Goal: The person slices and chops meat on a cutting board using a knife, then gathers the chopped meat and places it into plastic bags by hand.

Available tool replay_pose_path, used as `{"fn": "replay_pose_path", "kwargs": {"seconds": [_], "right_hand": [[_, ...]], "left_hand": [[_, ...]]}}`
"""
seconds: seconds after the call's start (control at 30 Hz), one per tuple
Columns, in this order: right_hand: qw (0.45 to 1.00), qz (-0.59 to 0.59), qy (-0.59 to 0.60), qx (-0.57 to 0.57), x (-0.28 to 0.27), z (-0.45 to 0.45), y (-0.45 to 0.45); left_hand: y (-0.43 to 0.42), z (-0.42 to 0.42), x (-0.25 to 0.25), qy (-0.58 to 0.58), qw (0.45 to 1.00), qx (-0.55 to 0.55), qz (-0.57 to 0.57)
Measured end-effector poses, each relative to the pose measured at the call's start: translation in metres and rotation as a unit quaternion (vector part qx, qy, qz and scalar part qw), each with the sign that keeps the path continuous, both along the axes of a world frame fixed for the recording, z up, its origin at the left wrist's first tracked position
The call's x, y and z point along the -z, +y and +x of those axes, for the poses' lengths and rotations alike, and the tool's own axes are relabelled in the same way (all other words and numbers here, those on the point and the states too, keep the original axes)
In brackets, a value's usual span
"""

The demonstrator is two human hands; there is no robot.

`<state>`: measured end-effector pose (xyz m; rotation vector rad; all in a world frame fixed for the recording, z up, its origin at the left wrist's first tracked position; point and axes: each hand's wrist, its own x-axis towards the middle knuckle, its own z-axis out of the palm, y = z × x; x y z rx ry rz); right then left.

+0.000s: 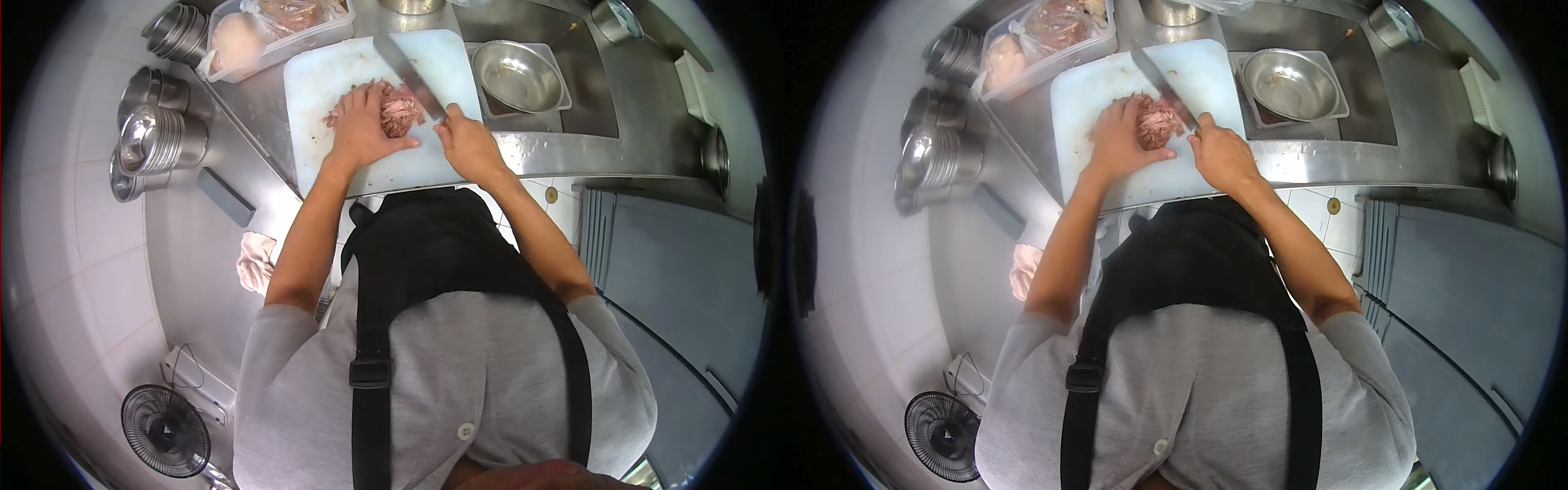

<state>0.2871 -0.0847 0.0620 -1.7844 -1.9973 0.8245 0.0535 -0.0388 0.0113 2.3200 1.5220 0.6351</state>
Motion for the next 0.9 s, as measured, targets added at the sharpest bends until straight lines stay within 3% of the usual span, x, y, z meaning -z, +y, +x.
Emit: {"fn": "replay_pose_path", "kwargs": {"seconds": [0.1, 0.33, 0.47, 0.5, 0.6, 0.7, 0.9], "right_hand": [[0.999, -0.038, -0.029, 0.008, 0.021, 0.003, 0.001], [1.000, -0.008, -0.005, 0.022, -0.006, -0.002, -0.001], [0.999, -0.031, -0.032, -0.018, 0.031, -0.002, 0.005], [0.999, -0.029, -0.026, -0.017, 0.017, 0.000, 0.008], [1.000, -0.011, -0.004, 0.006, -0.013, -0.004, -0.004], [0.998, -0.053, -0.016, -0.002, 0.022, -0.010, -0.008], [0.997, -0.071, -0.010, -0.026, 0.006, -0.002, 0.003]], "left_hand": [[-0.008, 0.008, 0.011, 0.066, 0.996, -0.041, 0.049], [0.007, -0.006, 0.019, 0.040, 0.998, -0.038, -0.003], [0.005, -0.003, 0.009, 0.037, 0.998, -0.034, -0.047], [0.004, -0.004, 0.004, 0.041, 0.997, -0.034, -0.055], [0.005, -0.003, -0.003, -0.014, 0.999, -0.033, -0.020], [0.020, -0.005, 0.006, -0.109, 0.993, 0.009, 0.031], [0.036, -0.004, 0.021, -0.079, 0.996, 0.041, 0.014]]}}
